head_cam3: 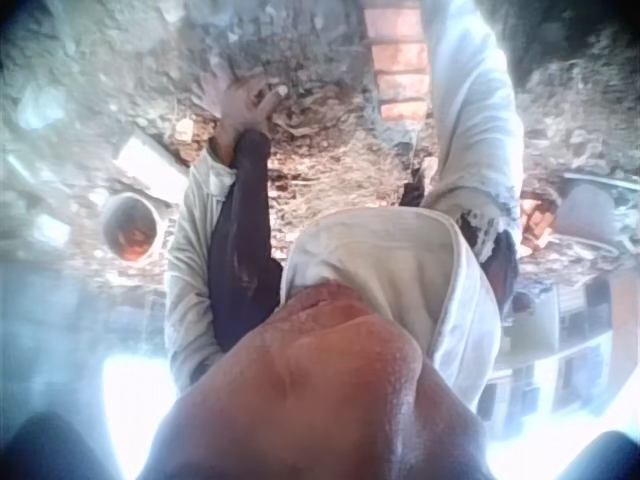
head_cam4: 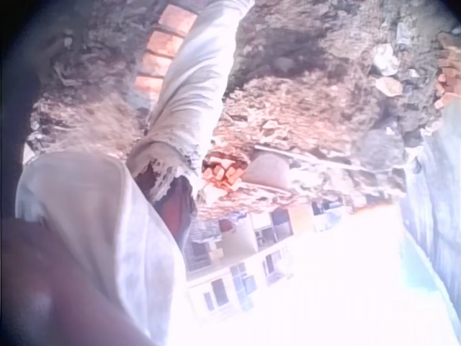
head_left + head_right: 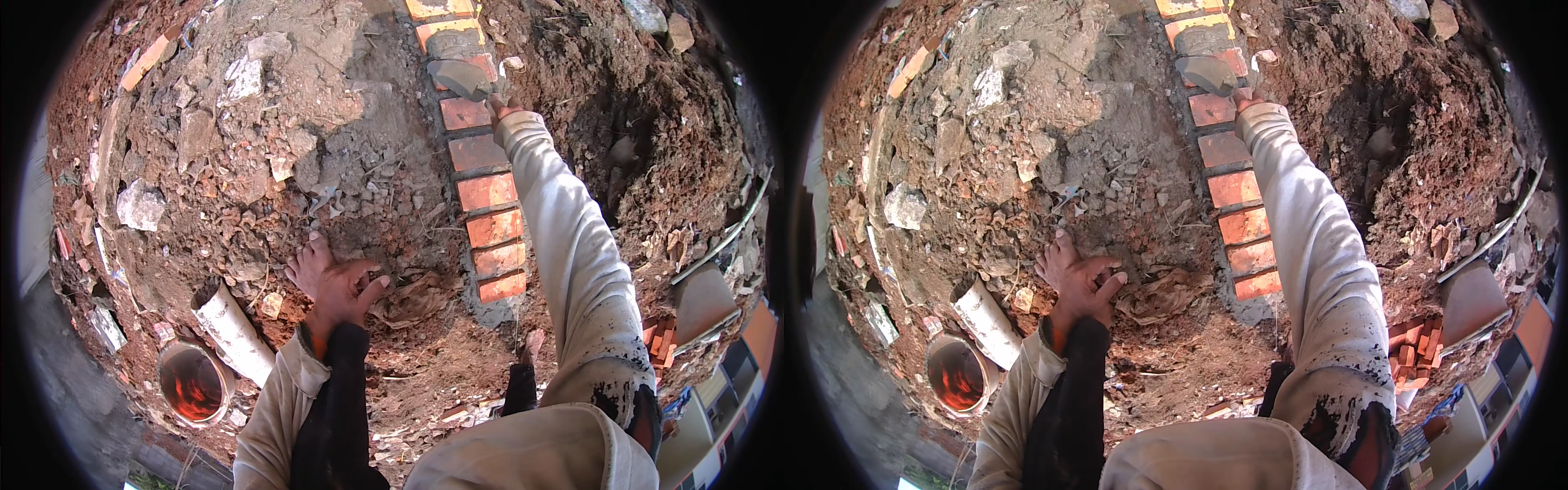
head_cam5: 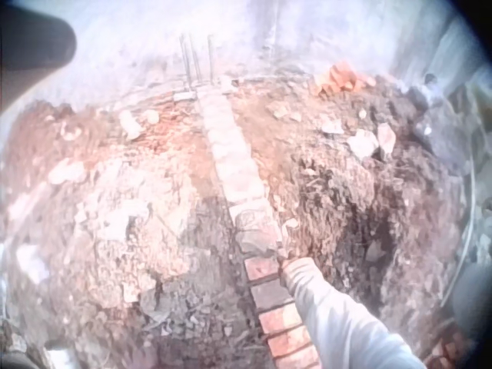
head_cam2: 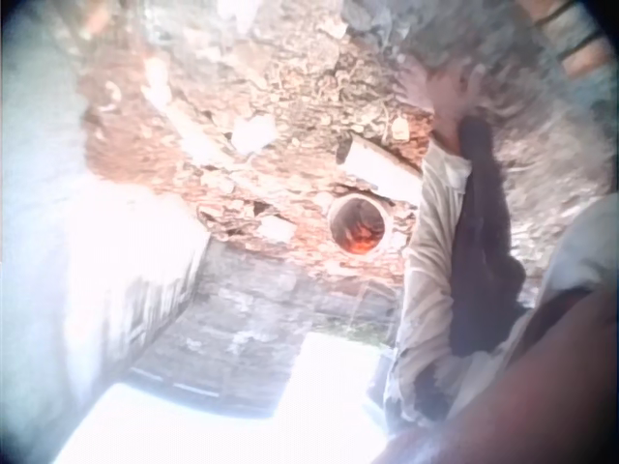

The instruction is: The person lays red bricks in a straight line on the ground using a trowel to apply and smooth cement mortar between them. The person repeatedly picks up bricks, places them, and taps them into alignment.

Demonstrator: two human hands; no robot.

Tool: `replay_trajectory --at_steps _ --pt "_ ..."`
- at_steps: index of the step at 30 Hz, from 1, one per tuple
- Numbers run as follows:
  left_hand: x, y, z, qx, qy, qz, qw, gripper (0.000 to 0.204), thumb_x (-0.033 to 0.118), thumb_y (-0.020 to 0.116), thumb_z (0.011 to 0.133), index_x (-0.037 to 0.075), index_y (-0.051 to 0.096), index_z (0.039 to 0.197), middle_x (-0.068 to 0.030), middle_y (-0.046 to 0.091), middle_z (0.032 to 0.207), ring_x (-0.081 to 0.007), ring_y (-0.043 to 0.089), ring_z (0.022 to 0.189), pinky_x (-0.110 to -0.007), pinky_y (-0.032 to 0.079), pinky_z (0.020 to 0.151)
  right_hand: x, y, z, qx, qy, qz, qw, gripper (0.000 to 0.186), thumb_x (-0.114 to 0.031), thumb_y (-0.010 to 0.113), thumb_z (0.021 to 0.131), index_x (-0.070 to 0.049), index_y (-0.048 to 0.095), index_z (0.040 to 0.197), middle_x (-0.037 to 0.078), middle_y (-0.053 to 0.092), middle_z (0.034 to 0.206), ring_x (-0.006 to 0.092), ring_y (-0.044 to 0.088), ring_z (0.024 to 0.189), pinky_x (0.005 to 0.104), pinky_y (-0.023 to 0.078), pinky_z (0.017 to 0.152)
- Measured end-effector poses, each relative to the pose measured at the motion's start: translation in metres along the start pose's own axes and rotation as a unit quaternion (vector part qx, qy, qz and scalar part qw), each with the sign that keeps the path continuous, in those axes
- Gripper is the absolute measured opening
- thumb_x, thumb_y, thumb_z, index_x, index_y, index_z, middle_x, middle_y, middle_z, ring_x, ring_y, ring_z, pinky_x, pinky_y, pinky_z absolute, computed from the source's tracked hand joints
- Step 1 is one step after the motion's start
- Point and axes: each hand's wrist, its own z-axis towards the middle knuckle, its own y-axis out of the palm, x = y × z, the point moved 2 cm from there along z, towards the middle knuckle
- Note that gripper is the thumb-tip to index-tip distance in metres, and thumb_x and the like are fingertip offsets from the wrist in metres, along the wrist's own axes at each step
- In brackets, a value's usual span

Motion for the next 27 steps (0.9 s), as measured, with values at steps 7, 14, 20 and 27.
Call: replay_trajectory --at_steps 7,14,20,27 --pt "0.003 0.001 0.004 -0.004 0.005 0.002 1.0 0.039 0.036 0.071 0.083 0.001 0.068 0.101 -0.0128 0.064 0.068 -0.0237 0.061 0.059 -0.035 0.048 0.056 0.031 0.02 0.041 -0.1 0.161 0.156 0.969 0.055 -0.05 0.04 0.094 -0.013 0.052 0.134 0.017 0.058 0.132 0.0336 0.055 0.123 0.041 0.042 0.103" --pt "-0.001 0.0 0.003 -0.002 0.014 0.008 1.0 0.041 0.038 0.071 0.083 0.001 0.068 0.1 -0.0111 0.062 0.065 -0.0236 0.062 0.059 -0.035 0.048 0.057 0.011 0.034 0.034 -0.031 0.17 0.171 0.97 0.053 -0.049 0.04 0.094 -0.015 0.053 0.133 0.017 0.06 0.128 0.0347 0.056 0.12 0.0426 0.044 0.101" --pt "0.002 -0.007 -0.003 -0.013 -0.021 0.006 1.0 0.042 0.039 0.07 0.083 0.001 0.068 0.1 -0.0108 0.062 0.064 -0.0245 0.062 0.059 -0.035 0.048 0.057 -0.009 0.033 0.039 -0.024 0.126 0.174 0.976 0.051 -0.048 0.041 0.095 -0.016 0.054 0.131 0.016 0.061 0.126 0.0356 0.058 0.117 0.044 0.045 0.099" --pt "0.011 -0.006 0.006 -0.024 -0.019 -0.026 0.999 0.041 0.038 0.07 0.083 0.0 0.068 0.099 -0.0123 0.063 0.068 -0.0261 0.061 0.058 -0.036 0.048 0.058 0.007 0.024 0.074 0.012 0.175 0.207 0.962 0.048 -0.047 0.041 0.095 -0.018 0.055 0.13 0.016 0.063 0.122 0.0367 0.059 0.113 0.0456 0.046 0.097"
